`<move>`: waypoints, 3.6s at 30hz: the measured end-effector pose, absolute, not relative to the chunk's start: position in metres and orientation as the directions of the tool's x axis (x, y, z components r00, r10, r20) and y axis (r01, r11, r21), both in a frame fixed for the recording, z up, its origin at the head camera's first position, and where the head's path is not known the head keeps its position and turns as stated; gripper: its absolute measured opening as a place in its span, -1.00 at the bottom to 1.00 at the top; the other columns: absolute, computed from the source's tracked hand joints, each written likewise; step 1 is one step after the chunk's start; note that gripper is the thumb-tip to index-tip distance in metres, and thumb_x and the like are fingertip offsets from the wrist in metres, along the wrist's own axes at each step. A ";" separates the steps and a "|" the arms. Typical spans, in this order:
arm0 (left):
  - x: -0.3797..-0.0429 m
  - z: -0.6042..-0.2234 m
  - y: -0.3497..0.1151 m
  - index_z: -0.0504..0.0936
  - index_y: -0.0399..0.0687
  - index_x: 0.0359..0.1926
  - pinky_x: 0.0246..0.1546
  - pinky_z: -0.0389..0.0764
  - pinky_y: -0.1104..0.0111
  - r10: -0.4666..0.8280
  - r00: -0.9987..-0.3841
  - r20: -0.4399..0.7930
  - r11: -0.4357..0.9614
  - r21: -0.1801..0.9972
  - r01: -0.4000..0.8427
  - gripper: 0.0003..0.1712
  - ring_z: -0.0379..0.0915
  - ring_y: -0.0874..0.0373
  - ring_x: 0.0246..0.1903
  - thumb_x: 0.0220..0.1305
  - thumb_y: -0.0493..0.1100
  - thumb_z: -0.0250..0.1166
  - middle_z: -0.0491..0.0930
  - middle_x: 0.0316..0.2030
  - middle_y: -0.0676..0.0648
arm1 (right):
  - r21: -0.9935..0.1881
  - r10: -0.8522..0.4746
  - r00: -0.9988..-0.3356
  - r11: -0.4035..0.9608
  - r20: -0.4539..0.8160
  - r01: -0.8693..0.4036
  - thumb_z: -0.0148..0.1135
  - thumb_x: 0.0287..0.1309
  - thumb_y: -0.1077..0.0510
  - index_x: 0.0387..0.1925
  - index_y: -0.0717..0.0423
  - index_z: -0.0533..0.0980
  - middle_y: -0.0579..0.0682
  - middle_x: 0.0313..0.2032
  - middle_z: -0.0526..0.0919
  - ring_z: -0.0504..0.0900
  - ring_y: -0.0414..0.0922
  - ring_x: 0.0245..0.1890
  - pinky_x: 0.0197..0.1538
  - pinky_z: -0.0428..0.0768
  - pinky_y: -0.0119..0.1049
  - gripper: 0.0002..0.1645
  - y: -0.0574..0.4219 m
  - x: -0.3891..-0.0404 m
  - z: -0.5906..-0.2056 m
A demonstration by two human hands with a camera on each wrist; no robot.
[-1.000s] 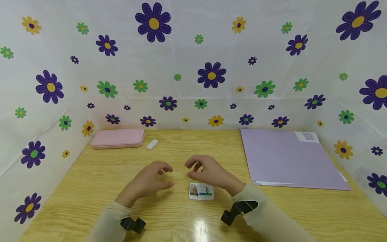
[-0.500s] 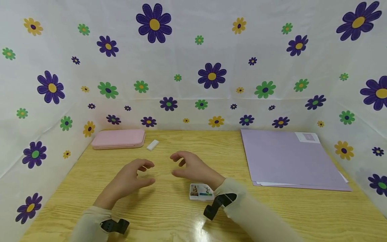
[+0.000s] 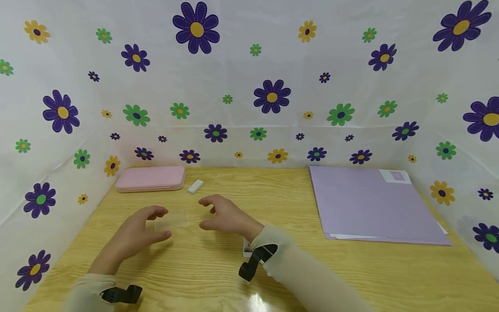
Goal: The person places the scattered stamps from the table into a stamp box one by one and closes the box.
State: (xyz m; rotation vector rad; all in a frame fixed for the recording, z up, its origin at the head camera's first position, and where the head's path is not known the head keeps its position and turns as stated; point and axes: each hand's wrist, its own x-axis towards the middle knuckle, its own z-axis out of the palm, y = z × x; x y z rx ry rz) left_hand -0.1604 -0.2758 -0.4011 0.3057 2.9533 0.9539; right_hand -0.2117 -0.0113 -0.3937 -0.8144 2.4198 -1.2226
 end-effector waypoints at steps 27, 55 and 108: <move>-0.178 -0.426 -0.318 0.35 -0.30 0.34 0.11 0.31 -0.23 0.235 -0.969 -0.082 0.799 0.583 0.144 -0.01 0.30 -0.41 0.16 0.04 0.15 0.52 0.41 0.16 -0.46 | -0.726 -0.602 -0.788 0.599 -0.131 -0.338 0.48 0.09 0.10 0.35 0.03 0.37 -0.01 0.12 0.46 0.44 -0.19 0.11 0.18 0.38 -0.38 -0.21 -0.065 -0.241 -0.417; -0.184 -0.430 -0.317 0.42 -0.23 0.27 0.08 0.30 -0.21 0.272 -0.962 -0.038 0.772 0.605 0.194 -0.29 0.29 -0.30 0.10 0.19 -0.02 0.44 0.42 0.07 -0.33 | -0.545 -0.576 -0.807 0.722 -0.132 -0.427 0.49 0.06 -0.05 0.22 -0.06 0.52 -0.09 0.00 0.53 0.50 -0.21 -0.03 0.11 0.43 -0.37 -0.33 -0.081 -0.245 -0.421; -0.162 -0.369 -0.205 0.50 0.15 0.25 -0.08 0.46 0.01 0.431 -0.871 0.237 0.597 0.649 0.472 -0.31 0.42 0.02 0.03 0.13 0.19 0.46 0.50 0.04 0.07 | -0.751 -0.629 -0.753 0.400 0.193 -0.526 0.48 0.07 0.00 0.18 0.02 0.48 -0.09 -0.18 0.56 0.50 -0.04 -0.16 -0.22 0.49 -0.20 -0.36 0.084 -0.196 -0.370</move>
